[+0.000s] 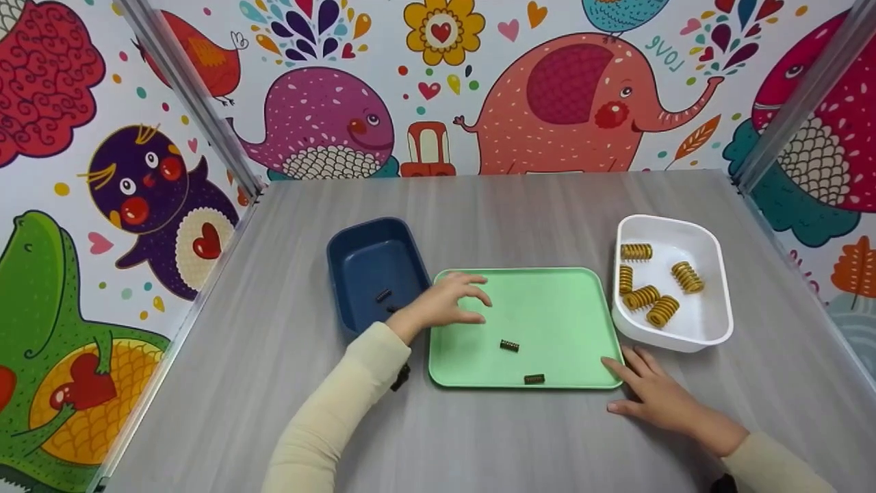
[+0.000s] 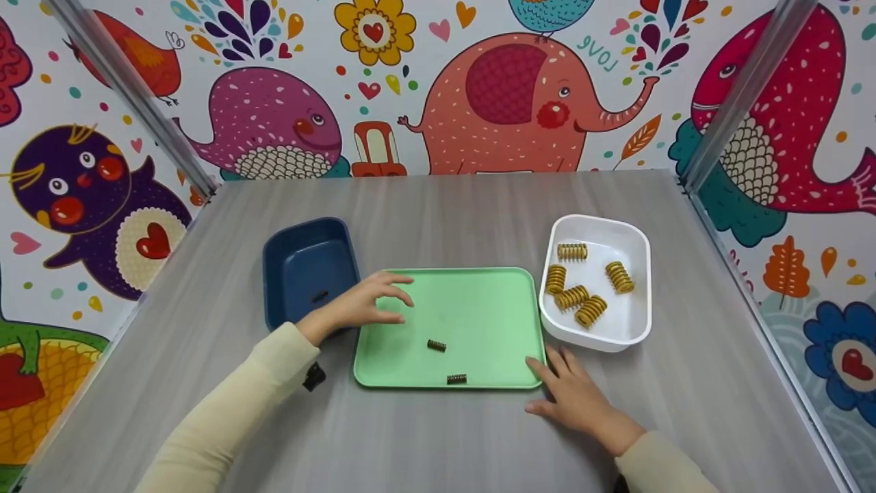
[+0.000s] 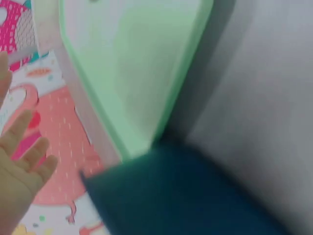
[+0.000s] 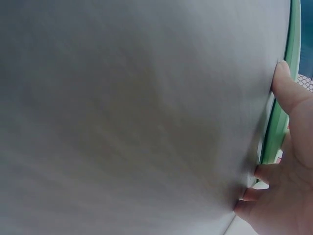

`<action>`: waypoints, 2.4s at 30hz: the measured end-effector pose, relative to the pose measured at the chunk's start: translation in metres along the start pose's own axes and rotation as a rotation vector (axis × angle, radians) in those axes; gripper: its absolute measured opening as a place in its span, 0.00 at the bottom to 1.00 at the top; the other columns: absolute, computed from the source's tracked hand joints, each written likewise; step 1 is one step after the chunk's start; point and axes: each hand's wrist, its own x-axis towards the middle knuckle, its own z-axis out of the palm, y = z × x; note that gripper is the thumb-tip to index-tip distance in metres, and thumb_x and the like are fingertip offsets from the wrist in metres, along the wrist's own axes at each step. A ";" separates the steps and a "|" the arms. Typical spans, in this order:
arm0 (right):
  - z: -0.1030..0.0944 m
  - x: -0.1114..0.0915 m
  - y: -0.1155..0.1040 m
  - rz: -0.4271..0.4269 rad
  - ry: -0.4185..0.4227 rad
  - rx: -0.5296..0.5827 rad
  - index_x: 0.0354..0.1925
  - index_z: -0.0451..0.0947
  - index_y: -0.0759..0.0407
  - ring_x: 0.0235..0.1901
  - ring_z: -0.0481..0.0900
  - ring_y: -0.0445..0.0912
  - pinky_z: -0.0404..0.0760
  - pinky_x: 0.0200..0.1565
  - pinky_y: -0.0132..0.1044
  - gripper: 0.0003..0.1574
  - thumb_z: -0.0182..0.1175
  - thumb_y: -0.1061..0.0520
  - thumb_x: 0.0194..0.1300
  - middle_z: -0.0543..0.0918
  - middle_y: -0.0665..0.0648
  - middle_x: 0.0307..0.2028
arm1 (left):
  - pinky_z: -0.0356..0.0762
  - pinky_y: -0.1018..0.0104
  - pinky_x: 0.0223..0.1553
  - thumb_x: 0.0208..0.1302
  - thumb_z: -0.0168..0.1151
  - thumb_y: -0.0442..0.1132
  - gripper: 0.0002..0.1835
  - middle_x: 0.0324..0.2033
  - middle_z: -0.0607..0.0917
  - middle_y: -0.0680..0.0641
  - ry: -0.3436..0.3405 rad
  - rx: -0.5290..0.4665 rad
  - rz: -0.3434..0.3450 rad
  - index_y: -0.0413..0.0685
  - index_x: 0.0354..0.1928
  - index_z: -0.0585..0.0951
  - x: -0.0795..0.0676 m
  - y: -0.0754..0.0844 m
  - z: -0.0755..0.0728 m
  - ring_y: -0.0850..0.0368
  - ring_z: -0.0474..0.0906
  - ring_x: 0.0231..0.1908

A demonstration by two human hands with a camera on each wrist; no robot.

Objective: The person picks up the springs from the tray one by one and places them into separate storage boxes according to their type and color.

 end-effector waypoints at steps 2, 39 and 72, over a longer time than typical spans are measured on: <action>0.000 0.000 0.000 0.001 -0.001 0.001 0.61 0.66 0.61 0.59 0.55 0.72 0.62 0.53 0.64 0.45 0.64 0.40 0.51 0.60 0.75 0.61 | 0.56 0.51 0.63 0.57 0.64 0.47 0.16 0.62 0.69 0.43 -0.008 0.026 0.009 0.49 0.46 0.82 0.003 0.003 0.008 0.46 0.61 0.63; 0.001 0.001 0.001 0.000 0.009 -0.004 0.61 0.66 0.60 0.59 0.55 0.73 0.61 0.53 0.65 0.44 0.63 0.39 0.52 0.61 0.75 0.61 | 0.47 0.48 0.65 0.52 0.67 0.50 0.12 0.65 0.64 0.47 0.039 -0.043 -0.168 0.59 0.39 0.84 0.015 0.008 0.089 0.41 0.50 0.67; 0.002 -0.001 0.001 -0.016 0.031 0.007 0.61 0.67 0.61 0.58 0.55 0.74 0.62 0.52 0.66 0.44 0.64 0.41 0.51 0.61 0.75 0.61 | 0.49 0.51 0.66 0.52 0.67 0.49 0.10 0.63 0.67 0.47 0.062 -0.040 -0.178 0.53 0.33 0.84 0.015 0.008 0.090 0.43 0.52 0.66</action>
